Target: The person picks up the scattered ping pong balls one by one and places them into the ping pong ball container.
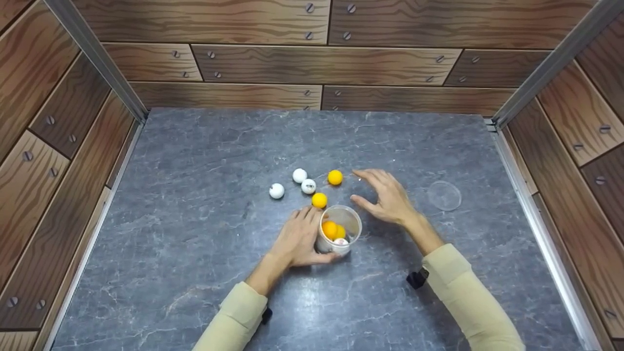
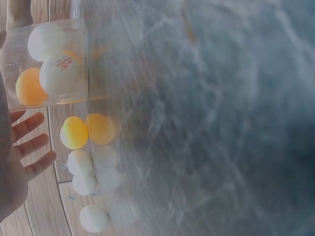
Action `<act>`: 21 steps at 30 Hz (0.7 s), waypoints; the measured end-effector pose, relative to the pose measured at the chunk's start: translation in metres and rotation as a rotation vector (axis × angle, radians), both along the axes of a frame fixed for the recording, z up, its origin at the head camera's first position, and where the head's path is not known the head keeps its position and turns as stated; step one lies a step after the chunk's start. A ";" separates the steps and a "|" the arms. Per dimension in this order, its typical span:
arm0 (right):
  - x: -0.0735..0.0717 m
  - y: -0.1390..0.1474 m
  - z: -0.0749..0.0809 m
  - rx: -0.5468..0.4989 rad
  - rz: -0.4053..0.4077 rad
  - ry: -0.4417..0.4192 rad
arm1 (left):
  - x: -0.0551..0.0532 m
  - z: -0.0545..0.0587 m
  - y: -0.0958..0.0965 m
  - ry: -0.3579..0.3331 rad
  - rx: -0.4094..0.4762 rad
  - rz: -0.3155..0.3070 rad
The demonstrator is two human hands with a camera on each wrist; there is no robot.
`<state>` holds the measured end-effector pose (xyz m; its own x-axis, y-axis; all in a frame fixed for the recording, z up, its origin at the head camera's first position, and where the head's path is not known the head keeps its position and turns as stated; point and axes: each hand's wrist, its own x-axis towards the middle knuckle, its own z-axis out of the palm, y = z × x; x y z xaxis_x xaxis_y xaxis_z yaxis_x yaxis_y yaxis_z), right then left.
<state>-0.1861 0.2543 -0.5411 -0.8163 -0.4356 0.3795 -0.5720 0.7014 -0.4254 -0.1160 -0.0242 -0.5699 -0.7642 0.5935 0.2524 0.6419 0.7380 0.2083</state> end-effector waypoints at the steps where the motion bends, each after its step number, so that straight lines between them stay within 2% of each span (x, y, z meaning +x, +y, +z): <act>1: -0.001 0.000 -0.001 0.000 -0.003 -0.003 | 0.000 0.000 0.000 0.002 0.000 0.000; 8: -0.009 -0.001 -0.011 -0.011 -0.035 -0.046 | 0.001 -0.001 0.000 -0.012 0.028 0.001; 21: -0.022 -0.001 -0.023 0.015 -0.080 -0.088 | 0.000 0.001 0.000 -0.040 0.014 -0.003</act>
